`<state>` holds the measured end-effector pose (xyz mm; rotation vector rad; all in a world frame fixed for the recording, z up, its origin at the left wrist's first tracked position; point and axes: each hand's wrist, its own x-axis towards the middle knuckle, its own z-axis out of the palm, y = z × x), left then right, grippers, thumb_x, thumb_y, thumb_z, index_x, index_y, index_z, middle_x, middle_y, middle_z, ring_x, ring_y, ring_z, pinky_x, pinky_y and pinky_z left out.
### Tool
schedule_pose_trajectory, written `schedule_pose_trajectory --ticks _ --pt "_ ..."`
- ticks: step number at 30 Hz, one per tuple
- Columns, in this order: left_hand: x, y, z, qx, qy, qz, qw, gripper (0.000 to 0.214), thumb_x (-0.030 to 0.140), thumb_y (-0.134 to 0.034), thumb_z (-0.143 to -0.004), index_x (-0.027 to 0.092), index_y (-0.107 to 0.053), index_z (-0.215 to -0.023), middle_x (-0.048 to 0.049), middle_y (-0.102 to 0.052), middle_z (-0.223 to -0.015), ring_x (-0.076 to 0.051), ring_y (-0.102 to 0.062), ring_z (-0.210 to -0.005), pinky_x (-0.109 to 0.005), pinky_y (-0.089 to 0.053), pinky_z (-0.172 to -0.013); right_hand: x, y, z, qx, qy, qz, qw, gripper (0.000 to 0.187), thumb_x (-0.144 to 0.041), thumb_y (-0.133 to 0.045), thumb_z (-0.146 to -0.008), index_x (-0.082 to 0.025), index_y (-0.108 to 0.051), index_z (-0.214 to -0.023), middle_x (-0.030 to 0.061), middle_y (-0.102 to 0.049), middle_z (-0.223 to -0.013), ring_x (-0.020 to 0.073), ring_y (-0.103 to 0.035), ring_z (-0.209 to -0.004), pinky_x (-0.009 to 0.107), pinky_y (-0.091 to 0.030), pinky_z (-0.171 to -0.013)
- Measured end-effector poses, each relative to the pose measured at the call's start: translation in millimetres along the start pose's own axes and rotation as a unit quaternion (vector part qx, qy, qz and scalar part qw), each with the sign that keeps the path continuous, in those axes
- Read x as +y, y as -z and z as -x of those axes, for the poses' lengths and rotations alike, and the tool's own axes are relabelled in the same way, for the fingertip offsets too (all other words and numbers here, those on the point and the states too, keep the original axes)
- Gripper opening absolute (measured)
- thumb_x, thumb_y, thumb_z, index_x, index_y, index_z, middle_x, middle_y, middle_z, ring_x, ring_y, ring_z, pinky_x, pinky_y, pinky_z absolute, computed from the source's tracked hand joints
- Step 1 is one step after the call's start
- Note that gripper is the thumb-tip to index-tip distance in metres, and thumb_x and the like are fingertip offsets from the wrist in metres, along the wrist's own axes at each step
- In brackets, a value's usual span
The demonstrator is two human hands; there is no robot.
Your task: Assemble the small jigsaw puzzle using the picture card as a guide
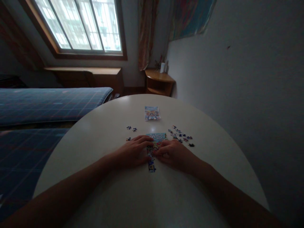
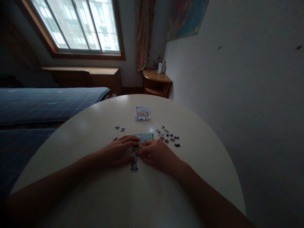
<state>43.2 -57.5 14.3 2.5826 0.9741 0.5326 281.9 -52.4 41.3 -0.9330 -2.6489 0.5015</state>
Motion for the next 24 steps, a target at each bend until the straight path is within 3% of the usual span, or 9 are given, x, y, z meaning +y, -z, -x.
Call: schedule_pose_trajectory --ticks 4,7,14,19,24 --pt "-1 0.0 1 -0.002 -0.001 0.004 1.000 0.045 0.034 -0.064 -0.090 0.023 -0.052 -0.132 -0.0103 -0.052 -0.143 -0.027 -0.044 -0.135 -0.046 -0.039 -0.113 -9 10 4 -0.042 0.025 0.059 0.997 0.018 -0.022 -0.060 -0.091 -0.027 -0.077 -0.095 0.0046 -0.072 -0.093 0.0166 -0.065 -0.081 0.032 -0.043 -0.080" --pt "-1 0.7 1 -0.004 0.005 0.009 1.000 0.045 0.033 -0.064 -0.090 0.023 -0.053 -0.132 -0.0106 -0.051 -0.144 -0.027 -0.044 -0.136 -0.046 -0.039 -0.113 -15 15 7 -0.064 0.018 0.073 0.995 0.022 -0.020 -0.061 -0.090 -0.027 -0.075 -0.106 0.0070 -0.071 -0.101 0.0198 -0.064 -0.089 0.034 -0.044 -0.082" --pt "-1 1.3 1 -0.006 0.014 0.019 1.000 0.046 0.035 -0.065 -0.090 0.026 -0.054 -0.133 -0.0091 -0.051 -0.145 -0.027 -0.043 -0.137 -0.047 -0.039 -0.113 -1 25 11 -0.052 0.006 -0.070 0.996 0.029 -0.022 -0.056 -0.094 -0.027 -0.072 -0.117 0.0071 -0.070 -0.108 0.0157 -0.064 -0.087 0.029 -0.047 -0.081" --pt "-6 -0.5 2 -0.019 0.021 0.016 0.999 0.048 0.038 -0.064 -0.090 0.026 -0.052 -0.135 -0.0084 -0.046 -0.149 -0.028 -0.040 -0.139 -0.048 -0.038 -0.114 39 55 29 0.027 -0.134 -0.021 0.990 0.023 -0.025 -0.058 -0.090 -0.023 -0.076 -0.103 0.0041 -0.070 -0.085 0.0146 -0.061 -0.070 0.027 -0.045 -0.068" --pt "-8 -2.0 3 -0.022 0.029 0.009 0.999 0.046 0.036 -0.063 -0.091 0.027 -0.053 -0.134 -0.0078 -0.047 -0.149 -0.028 -0.041 -0.139 -0.050 -0.039 -0.112 79 75 50 0.026 -0.248 0.030 0.968 0.023 -0.035 -0.061 -0.087 -0.019 -0.077 -0.091 0.0064 -0.072 -0.082 0.0164 -0.061 -0.068 0.028 -0.043 -0.065"
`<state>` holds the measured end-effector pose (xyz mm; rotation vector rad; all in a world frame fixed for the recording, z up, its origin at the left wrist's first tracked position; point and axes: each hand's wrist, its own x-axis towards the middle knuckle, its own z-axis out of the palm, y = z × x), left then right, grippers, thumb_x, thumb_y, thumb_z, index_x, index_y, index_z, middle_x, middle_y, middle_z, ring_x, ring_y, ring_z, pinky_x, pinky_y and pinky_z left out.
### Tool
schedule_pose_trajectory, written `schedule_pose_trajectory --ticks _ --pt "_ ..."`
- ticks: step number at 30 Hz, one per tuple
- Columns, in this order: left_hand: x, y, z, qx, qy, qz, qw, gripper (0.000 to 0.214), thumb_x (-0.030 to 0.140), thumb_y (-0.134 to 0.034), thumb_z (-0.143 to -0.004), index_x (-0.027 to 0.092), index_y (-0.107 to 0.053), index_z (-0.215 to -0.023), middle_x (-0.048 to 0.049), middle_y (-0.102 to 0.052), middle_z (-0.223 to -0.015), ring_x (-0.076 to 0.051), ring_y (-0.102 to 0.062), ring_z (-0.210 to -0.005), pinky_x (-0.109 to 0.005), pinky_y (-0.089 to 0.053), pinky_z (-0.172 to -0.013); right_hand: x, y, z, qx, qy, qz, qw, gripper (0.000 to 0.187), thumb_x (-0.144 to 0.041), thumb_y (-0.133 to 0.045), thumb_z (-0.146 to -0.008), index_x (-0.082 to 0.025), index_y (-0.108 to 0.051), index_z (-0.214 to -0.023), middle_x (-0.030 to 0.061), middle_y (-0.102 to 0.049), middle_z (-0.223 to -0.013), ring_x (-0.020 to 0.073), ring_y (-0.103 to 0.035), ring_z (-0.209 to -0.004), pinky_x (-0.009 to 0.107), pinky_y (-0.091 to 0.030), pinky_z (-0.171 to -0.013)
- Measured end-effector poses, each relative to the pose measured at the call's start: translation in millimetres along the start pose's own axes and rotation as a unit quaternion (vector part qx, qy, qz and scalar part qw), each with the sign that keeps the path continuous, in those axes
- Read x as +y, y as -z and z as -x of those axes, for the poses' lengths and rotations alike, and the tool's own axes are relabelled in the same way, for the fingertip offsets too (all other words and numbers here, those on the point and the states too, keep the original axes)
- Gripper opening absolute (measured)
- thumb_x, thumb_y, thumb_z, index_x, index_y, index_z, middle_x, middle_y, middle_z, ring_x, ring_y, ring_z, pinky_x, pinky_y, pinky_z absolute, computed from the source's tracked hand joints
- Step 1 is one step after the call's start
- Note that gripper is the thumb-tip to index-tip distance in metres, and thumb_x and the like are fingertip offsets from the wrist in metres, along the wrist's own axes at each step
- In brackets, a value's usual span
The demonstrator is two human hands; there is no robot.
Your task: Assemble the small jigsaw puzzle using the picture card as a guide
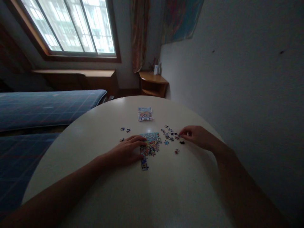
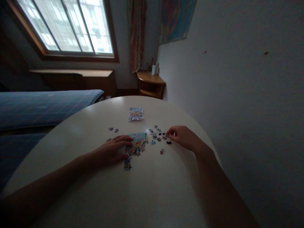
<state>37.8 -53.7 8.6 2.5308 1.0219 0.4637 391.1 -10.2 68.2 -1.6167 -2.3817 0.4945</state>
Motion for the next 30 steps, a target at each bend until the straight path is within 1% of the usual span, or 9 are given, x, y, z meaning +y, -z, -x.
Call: schedule_pose_trajectory --ticks 3,7,14,20,26,30 --pt "0 -0.7 0 0.006 0.000 -0.008 1.000 0.044 0.034 -0.063 -0.091 0.027 -0.053 -0.133 -0.0081 -0.048 -0.148 -0.029 -0.042 -0.138 -0.050 -0.038 -0.113 11 1 -1 -0.004 -0.020 0.000 1.000 0.025 -0.038 -0.062 -0.085 -0.019 -0.077 -0.089 0.0063 -0.072 -0.080 0.0169 -0.061 -0.069 0.029 -0.043 -0.065" --pt "-1 -2.0 0 0.009 -0.005 -0.013 1.000 0.043 0.035 -0.061 -0.092 0.026 -0.052 -0.134 -0.0084 -0.048 -0.149 -0.029 -0.040 -0.140 -0.049 -0.037 -0.114 14 -3 -2 -0.023 -0.011 -0.007 1.000 0.027 -0.041 -0.063 -0.084 -0.019 -0.077 -0.090 0.0057 -0.071 -0.077 0.0165 -0.060 -0.067 0.029 -0.042 -0.064" --pt "1 -1.1 0 0.005 0.001 -0.013 1.000 0.040 0.036 -0.057 -0.095 0.027 -0.053 -0.133 -0.0068 -0.046 -0.150 -0.028 -0.041 -0.139 -0.049 -0.036 -0.115 22 -3 0 -0.021 -0.015 -0.013 1.000 0.025 -0.038 -0.062 -0.084 -0.019 -0.078 -0.090 0.0065 -0.074 -0.081 0.0177 -0.063 -0.070 0.030 -0.043 -0.067" --pt "-1 -2.5 0 0.002 -0.005 -0.019 1.000 0.040 0.037 -0.057 -0.095 0.026 -0.052 -0.133 -0.0072 -0.046 -0.150 -0.028 -0.040 -0.140 -0.049 -0.036 -0.115 19 2 5 -0.084 -0.039 -0.062 0.994 0.030 -0.045 -0.069 -0.078 -0.019 -0.077 -0.088 0.0064 -0.074 -0.081 0.0185 -0.063 -0.071 0.029 -0.044 -0.065" --pt "-2 -3.8 0 0.008 -0.008 -0.017 1.000 0.042 0.035 -0.059 -0.094 0.026 -0.052 -0.134 -0.0081 -0.048 -0.149 -0.028 -0.041 -0.139 -0.049 -0.036 -0.115 13 -2 6 -0.112 -0.048 -0.068 0.990 0.022 -0.035 -0.069 -0.075 -0.018 -0.076 -0.087 0.0053 -0.072 -0.077 0.0182 -0.063 -0.069 0.028 -0.044 -0.064" --pt "-2 -3.7 0 -0.002 -0.004 -0.025 1.000 0.042 0.036 -0.057 -0.095 0.026 -0.051 -0.135 -0.0077 -0.046 -0.150 -0.028 -0.039 -0.140 -0.050 -0.036 -0.115 11 -2 3 -0.133 -0.058 -0.060 0.988 0.022 -0.033 -0.068 -0.075 -0.017 -0.075 -0.088 0.0058 -0.072 -0.080 0.0185 -0.064 -0.071 0.028 -0.044 -0.064"
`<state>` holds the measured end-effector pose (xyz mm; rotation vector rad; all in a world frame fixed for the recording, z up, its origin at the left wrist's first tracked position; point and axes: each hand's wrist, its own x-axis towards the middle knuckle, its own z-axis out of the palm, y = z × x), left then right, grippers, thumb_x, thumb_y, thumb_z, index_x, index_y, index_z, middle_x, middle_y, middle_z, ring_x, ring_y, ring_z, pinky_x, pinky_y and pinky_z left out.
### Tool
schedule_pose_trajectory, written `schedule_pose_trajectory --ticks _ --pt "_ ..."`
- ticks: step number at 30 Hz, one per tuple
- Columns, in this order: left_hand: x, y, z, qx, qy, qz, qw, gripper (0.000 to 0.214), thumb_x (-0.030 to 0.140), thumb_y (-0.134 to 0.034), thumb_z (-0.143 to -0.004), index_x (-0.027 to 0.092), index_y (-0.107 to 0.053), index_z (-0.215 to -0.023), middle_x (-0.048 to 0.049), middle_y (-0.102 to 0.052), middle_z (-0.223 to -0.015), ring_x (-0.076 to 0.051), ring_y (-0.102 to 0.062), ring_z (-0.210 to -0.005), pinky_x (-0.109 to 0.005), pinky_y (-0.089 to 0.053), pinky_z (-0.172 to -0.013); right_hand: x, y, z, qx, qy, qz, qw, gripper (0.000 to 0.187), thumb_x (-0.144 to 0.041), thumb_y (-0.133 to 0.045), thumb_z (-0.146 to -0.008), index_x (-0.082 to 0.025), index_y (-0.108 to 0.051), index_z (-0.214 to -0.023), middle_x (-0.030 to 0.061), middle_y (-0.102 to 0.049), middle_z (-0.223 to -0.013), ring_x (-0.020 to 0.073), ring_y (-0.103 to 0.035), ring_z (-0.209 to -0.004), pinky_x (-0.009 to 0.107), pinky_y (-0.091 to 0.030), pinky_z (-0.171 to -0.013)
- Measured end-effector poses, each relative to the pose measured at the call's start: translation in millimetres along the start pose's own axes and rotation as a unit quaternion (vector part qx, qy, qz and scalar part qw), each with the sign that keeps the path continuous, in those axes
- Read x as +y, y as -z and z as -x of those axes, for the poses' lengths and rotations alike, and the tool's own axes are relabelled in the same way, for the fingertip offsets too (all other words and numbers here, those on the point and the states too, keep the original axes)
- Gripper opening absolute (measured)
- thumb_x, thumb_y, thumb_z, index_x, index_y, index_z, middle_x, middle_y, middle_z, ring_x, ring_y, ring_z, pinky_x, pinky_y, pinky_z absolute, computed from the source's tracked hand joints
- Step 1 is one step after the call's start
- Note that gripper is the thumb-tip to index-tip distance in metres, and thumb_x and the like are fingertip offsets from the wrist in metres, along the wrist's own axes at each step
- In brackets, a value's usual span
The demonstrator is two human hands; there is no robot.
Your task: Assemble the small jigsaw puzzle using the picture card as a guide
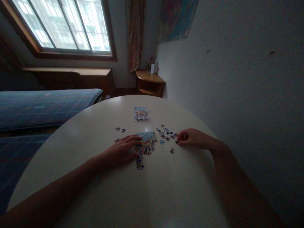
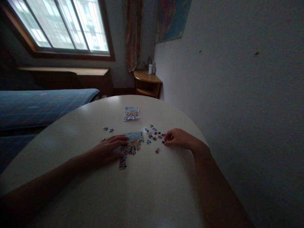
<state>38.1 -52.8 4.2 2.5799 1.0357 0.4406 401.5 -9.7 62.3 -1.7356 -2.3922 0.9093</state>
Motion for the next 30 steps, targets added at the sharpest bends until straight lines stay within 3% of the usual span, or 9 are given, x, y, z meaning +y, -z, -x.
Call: schedule_pose_trajectory --ticks 7,18,24,30 --pt "-3 -0.8 1 0.000 -0.011 0.002 1.000 0.042 0.038 -0.055 -0.097 0.026 -0.049 -0.136 -0.0068 -0.044 -0.151 -0.026 -0.037 -0.142 -0.048 -0.035 -0.116 -1 -1 0 0.007 0.009 0.016 1.000 0.023 -0.031 -0.067 -0.075 -0.016 -0.073 -0.091 0.0071 -0.072 -0.083 0.0196 -0.064 -0.075 0.028 -0.044 -0.066" --pt "-1 0.3 1 0.003 -0.009 0.002 1.000 0.041 0.038 -0.055 -0.097 0.027 -0.050 -0.136 -0.0062 -0.045 -0.151 -0.027 -0.038 -0.141 -0.048 -0.036 -0.116 -15 -18 -15 0.118 0.115 0.053 0.985 0.025 -0.033 -0.066 -0.084 -0.017 -0.074 -0.101 0.0078 -0.068 -0.089 0.0176 -0.061 -0.076 0.028 -0.044 -0.071" --pt "0 0.8 1 -0.004 0.003 -0.008 1.000 0.041 0.037 -0.056 -0.096 0.028 -0.049 -0.136 -0.0048 -0.044 -0.152 -0.026 -0.038 -0.141 -0.049 -0.036 -0.115 -17 -24 -21 0.109 0.128 0.050 0.984 0.018 -0.028 -0.065 -0.081 -0.018 -0.076 -0.093 0.0073 -0.065 -0.091 0.0170 -0.061 -0.077 0.028 -0.045 -0.075" --pt "0 1.4 0 -0.002 -0.003 -0.009 1.000 0.040 0.036 -0.056 -0.096 0.027 -0.050 -0.135 -0.0058 -0.045 -0.151 -0.026 -0.039 -0.141 -0.048 -0.037 -0.115 -20 -25 -19 0.092 0.112 0.031 0.989 0.017 -0.027 -0.069 -0.074 -0.017 -0.072 -0.088 0.0061 -0.066 -0.087 0.0166 -0.059 -0.073 0.027 -0.043 -0.069"
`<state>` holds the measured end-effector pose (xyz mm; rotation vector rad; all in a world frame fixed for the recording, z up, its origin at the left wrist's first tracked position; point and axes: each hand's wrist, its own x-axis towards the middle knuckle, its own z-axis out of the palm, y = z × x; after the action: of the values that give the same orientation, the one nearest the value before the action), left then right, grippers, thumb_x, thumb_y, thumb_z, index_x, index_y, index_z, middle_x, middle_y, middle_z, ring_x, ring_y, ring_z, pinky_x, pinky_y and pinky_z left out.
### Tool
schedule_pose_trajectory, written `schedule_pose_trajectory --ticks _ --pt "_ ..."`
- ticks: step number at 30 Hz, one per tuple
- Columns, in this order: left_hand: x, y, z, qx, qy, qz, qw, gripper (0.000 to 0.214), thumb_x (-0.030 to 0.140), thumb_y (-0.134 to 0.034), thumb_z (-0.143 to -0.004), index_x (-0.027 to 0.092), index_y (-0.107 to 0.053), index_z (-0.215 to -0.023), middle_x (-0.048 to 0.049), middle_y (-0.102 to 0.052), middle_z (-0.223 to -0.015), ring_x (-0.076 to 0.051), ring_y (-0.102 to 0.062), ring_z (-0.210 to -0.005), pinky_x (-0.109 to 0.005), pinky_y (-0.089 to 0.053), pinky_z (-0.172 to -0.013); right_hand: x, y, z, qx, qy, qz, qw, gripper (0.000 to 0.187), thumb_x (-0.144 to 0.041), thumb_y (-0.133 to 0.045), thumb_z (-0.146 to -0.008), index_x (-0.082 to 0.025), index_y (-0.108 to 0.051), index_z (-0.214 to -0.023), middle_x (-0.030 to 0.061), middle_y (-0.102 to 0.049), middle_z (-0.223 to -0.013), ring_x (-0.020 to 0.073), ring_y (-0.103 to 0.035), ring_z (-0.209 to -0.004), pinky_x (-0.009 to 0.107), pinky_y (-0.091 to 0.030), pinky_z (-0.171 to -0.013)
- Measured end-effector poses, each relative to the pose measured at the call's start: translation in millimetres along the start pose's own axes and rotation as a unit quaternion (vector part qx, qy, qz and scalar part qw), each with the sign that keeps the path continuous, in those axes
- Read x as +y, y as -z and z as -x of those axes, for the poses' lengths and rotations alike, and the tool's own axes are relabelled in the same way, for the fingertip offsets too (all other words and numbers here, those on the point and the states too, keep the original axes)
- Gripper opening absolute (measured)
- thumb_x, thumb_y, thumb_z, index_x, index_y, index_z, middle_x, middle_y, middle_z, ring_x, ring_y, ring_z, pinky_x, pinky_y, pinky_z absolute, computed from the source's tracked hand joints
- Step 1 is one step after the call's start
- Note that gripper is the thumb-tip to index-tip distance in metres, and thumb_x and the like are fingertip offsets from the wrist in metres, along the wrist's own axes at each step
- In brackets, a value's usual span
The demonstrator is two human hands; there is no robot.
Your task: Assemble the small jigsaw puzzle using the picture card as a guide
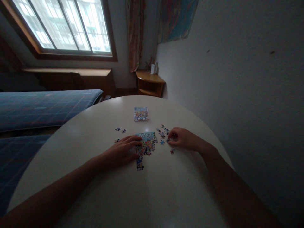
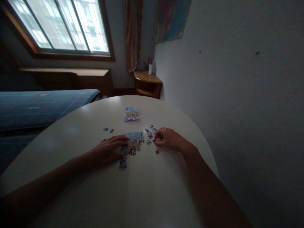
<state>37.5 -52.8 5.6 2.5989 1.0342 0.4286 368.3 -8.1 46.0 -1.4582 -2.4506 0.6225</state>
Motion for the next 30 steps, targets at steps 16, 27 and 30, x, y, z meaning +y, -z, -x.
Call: schedule_pose_trajectory --ticks 16,27,30 --pt "-3 -2.5 1 0.011 -0.006 0.009 1.000 0.042 0.037 -0.057 -0.096 0.028 -0.050 -0.136 -0.0066 -0.046 -0.150 -0.027 -0.039 -0.140 -0.048 -0.037 -0.115 -24 -13 -1 -0.019 0.051 -0.140 0.989 0.025 -0.031 -0.061 -0.088 -0.020 -0.070 -0.109 0.0023 -0.067 -0.081 0.0143 -0.059 -0.072 0.026 -0.044 -0.067" --pt "-1 -1.9 -1 0.010 0.003 0.003 1.000 0.040 0.035 -0.057 -0.095 0.027 -0.051 -0.134 -0.0067 -0.047 -0.149 -0.028 -0.040 -0.139 -0.050 -0.037 -0.114 -36 -24 -5 -0.026 0.001 -0.123 0.992 0.025 -0.032 -0.074 -0.078 -0.020 -0.074 -0.101 0.0014 -0.072 -0.077 0.0137 -0.064 -0.066 0.024 -0.046 -0.062" --pt "0 -1.3 -1 0.005 0.003 0.003 1.000 0.041 0.036 -0.057 -0.095 0.027 -0.051 -0.135 -0.0066 -0.046 -0.150 -0.028 -0.040 -0.140 -0.050 -0.037 -0.114 -40 -24 -5 -0.017 0.002 -0.097 0.995 0.025 -0.031 -0.076 -0.077 -0.019 -0.075 -0.099 0.0013 -0.072 -0.077 0.0136 -0.064 -0.066 0.024 -0.045 -0.062"
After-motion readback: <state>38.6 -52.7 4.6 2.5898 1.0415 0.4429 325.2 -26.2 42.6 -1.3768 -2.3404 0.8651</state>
